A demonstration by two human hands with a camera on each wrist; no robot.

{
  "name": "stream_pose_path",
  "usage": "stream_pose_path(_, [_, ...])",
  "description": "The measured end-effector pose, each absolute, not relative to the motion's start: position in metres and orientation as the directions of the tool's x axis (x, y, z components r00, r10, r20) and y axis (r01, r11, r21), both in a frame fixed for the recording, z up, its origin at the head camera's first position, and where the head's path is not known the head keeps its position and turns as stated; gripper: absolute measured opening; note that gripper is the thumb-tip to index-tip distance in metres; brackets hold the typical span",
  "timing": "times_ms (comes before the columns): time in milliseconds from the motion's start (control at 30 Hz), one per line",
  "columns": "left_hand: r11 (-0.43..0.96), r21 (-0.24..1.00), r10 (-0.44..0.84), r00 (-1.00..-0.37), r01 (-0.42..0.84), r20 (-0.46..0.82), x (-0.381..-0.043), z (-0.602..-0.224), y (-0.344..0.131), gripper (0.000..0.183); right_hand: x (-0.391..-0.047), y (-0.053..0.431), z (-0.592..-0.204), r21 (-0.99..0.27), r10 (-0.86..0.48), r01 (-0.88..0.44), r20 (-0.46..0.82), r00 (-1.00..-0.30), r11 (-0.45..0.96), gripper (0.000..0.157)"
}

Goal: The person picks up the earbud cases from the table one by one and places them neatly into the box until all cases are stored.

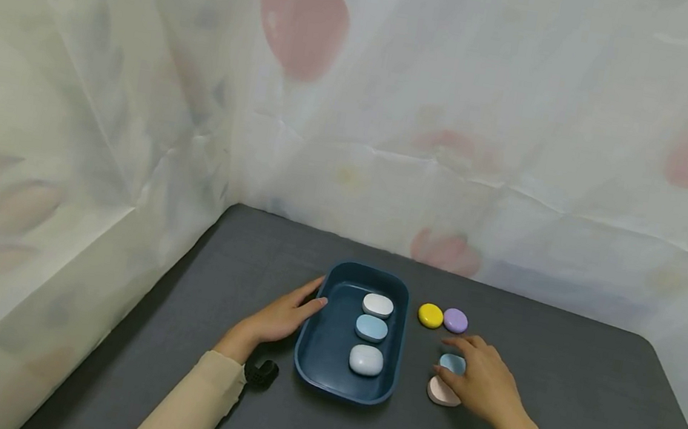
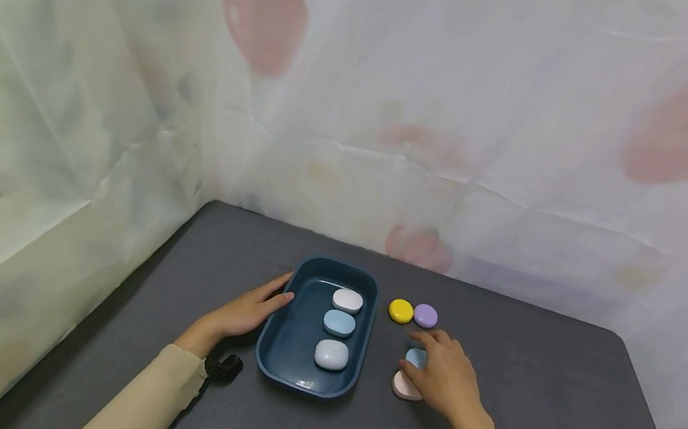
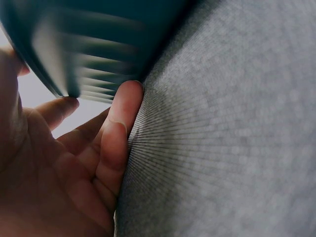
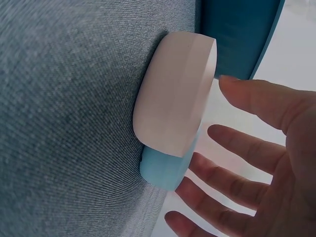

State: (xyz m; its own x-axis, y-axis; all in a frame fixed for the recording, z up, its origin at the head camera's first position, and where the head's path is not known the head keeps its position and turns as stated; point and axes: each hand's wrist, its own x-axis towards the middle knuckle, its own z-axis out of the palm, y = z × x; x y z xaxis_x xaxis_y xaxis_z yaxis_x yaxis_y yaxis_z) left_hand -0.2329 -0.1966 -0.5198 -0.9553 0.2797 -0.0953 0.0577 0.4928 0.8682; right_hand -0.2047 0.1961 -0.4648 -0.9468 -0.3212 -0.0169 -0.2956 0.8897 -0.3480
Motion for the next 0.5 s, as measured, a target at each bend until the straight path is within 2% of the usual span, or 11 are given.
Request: stream_pose_path(500, [0.498,0.865,0.275,-0.957,0.061,-0.092,-0.2333,-0.5201,-0.1962,0.068,-0.2095,0.1964,-0.4663,-0.342,-0.291,-0.248,-0.079,-0.953,0.906,0.053])
